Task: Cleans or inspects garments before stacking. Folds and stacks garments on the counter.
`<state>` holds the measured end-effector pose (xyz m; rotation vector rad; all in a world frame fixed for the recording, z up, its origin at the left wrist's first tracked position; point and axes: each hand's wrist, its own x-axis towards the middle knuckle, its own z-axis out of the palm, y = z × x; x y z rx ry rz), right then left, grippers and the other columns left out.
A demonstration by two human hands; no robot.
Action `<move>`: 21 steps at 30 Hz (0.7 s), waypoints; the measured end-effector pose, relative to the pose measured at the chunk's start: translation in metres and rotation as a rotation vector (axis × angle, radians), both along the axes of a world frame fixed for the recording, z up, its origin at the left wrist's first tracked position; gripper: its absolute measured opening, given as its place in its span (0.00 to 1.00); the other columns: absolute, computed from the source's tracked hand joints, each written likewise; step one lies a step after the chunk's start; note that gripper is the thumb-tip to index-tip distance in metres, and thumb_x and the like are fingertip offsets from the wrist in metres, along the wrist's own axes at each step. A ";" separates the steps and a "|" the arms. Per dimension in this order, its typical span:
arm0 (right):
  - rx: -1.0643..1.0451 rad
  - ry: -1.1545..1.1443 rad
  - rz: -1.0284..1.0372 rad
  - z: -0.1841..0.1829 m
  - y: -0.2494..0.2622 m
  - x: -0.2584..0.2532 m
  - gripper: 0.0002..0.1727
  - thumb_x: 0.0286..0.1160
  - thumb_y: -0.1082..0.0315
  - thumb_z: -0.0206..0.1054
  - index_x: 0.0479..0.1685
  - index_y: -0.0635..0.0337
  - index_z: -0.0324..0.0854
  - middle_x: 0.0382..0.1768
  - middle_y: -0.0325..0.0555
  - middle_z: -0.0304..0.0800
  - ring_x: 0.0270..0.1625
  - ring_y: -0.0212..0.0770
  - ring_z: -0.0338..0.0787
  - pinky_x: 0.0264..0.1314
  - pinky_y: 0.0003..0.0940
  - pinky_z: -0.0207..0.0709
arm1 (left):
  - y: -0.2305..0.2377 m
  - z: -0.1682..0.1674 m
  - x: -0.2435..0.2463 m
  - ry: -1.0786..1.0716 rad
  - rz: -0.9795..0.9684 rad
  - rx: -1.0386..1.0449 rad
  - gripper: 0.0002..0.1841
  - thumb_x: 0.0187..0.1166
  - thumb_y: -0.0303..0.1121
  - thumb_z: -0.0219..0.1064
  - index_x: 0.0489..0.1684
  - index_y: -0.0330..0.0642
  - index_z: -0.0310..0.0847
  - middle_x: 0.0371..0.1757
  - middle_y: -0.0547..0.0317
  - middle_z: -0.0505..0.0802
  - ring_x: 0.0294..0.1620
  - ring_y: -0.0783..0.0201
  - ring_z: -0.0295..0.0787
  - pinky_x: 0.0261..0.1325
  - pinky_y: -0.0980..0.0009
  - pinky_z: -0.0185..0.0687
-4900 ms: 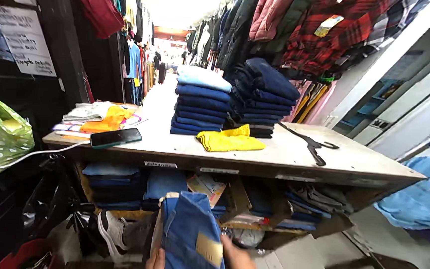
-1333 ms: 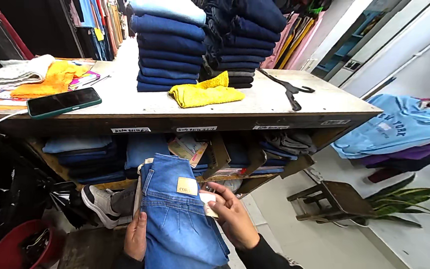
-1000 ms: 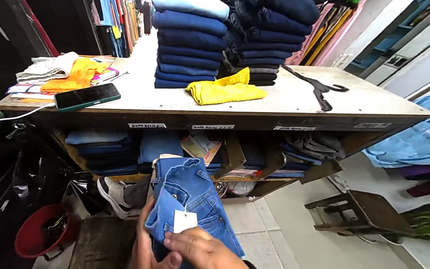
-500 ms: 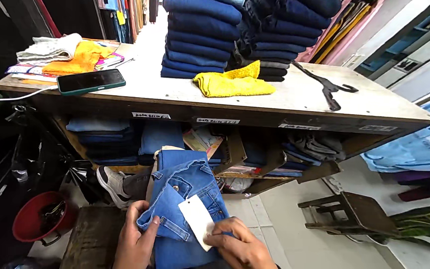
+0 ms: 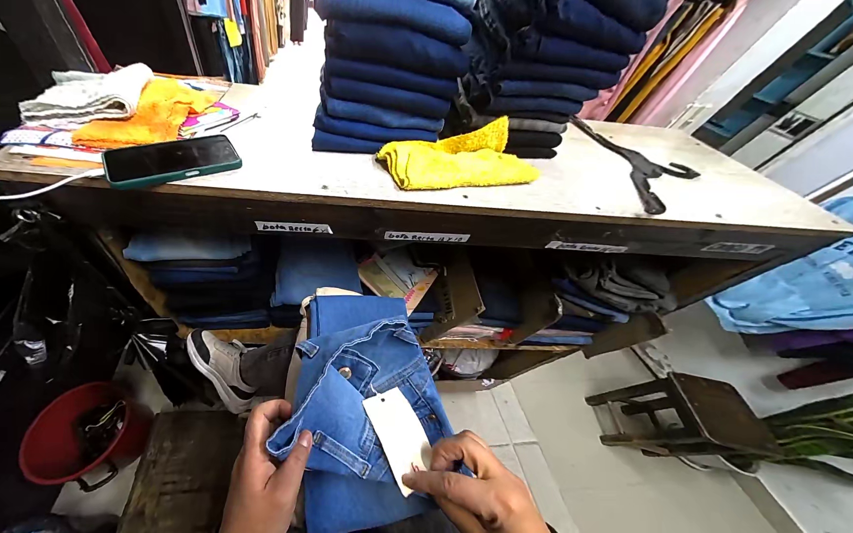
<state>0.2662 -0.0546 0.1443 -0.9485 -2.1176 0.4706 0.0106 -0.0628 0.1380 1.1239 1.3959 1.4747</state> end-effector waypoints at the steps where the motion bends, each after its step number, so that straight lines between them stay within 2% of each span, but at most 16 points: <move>1: -0.006 -0.004 0.002 -0.001 -0.001 0.001 0.10 0.75 0.69 0.69 0.45 0.44 0.95 0.38 0.43 0.84 0.50 0.31 0.83 0.58 0.17 0.74 | 0.000 0.000 0.000 0.003 0.000 -0.004 0.20 0.68 0.25 0.64 0.58 0.24 0.71 0.47 0.57 0.87 0.48 0.78 0.88 0.51 0.81 0.86; 3: -0.024 -0.001 0.018 -0.003 -0.003 0.004 0.11 0.74 0.71 0.69 0.47 0.44 0.95 0.42 0.44 0.86 0.53 0.31 0.84 0.60 0.17 0.75 | 0.000 -0.002 0.000 -0.002 0.002 -0.006 0.20 0.69 0.25 0.64 0.58 0.24 0.71 0.47 0.57 0.88 0.48 0.78 0.88 0.51 0.81 0.86; 5: -0.057 0.015 0.055 -0.003 -0.006 0.006 0.10 0.74 0.72 0.69 0.45 0.48 0.94 0.50 0.46 0.89 0.60 0.32 0.86 0.67 0.19 0.77 | -0.001 -0.003 -0.001 -0.016 0.002 0.002 0.20 0.69 0.25 0.64 0.58 0.24 0.70 0.48 0.57 0.87 0.48 0.78 0.88 0.51 0.81 0.87; 7: -0.078 0.027 0.065 -0.002 -0.008 0.007 0.08 0.73 0.74 0.69 0.43 0.53 0.93 0.53 0.47 0.90 0.63 0.30 0.86 0.69 0.18 0.76 | -0.001 -0.003 -0.001 -0.018 0.003 0.003 0.21 0.68 0.25 0.64 0.58 0.24 0.70 0.48 0.58 0.88 0.48 0.78 0.88 0.51 0.81 0.87; 13: -0.065 0.075 0.043 -0.007 -0.010 0.007 0.08 0.71 0.75 0.69 0.39 0.55 0.93 0.46 0.43 0.89 0.56 0.26 0.87 0.63 0.13 0.78 | -0.001 -0.004 0.000 -0.014 0.017 -0.004 0.21 0.68 0.26 0.65 0.58 0.24 0.70 0.47 0.58 0.88 0.48 0.77 0.88 0.51 0.81 0.87; 15: -0.123 0.129 0.011 -0.009 -0.007 0.008 0.07 0.72 0.75 0.67 0.38 0.55 0.91 0.47 0.41 0.90 0.55 0.27 0.88 0.60 0.17 0.82 | -0.001 -0.002 0.000 -0.024 0.017 -0.008 0.21 0.68 0.25 0.65 0.59 0.24 0.71 0.48 0.57 0.88 0.48 0.77 0.89 0.52 0.80 0.87; 17: -0.180 0.187 -0.066 -0.013 0.000 0.011 0.05 0.76 0.66 0.65 0.42 0.53 0.86 0.54 0.43 0.91 0.59 0.32 0.90 0.59 0.29 0.87 | 0.000 0.002 0.000 -0.032 0.015 -0.008 0.21 0.68 0.25 0.66 0.59 0.23 0.71 0.48 0.57 0.88 0.49 0.77 0.89 0.53 0.80 0.87; 18: -0.192 0.186 -0.091 -0.013 0.005 0.012 0.11 0.79 0.59 0.63 0.50 0.55 0.83 0.62 0.48 0.89 0.66 0.37 0.88 0.64 0.35 0.86 | 0.000 0.005 0.000 -0.031 0.016 -0.003 0.21 0.67 0.24 0.65 0.59 0.23 0.71 0.48 0.57 0.89 0.49 0.78 0.89 0.53 0.80 0.87; 19: -0.192 0.159 -0.096 -0.011 0.011 0.012 0.22 0.82 0.49 0.62 0.59 0.58 0.81 0.71 0.55 0.84 0.74 0.43 0.84 0.72 0.40 0.81 | 0.000 0.008 0.001 -0.036 0.011 0.005 0.22 0.67 0.24 0.65 0.59 0.23 0.70 0.48 0.58 0.89 0.49 0.78 0.89 0.53 0.80 0.87; 21: -0.215 0.074 -0.035 0.000 0.018 0.006 0.48 0.77 0.28 0.57 0.76 0.67 0.73 0.79 0.66 0.74 0.84 0.50 0.73 0.84 0.47 0.69 | 0.000 0.016 0.004 -0.075 -0.048 0.056 0.25 0.69 0.28 0.66 0.61 0.20 0.67 0.50 0.57 0.89 0.50 0.78 0.89 0.55 0.79 0.88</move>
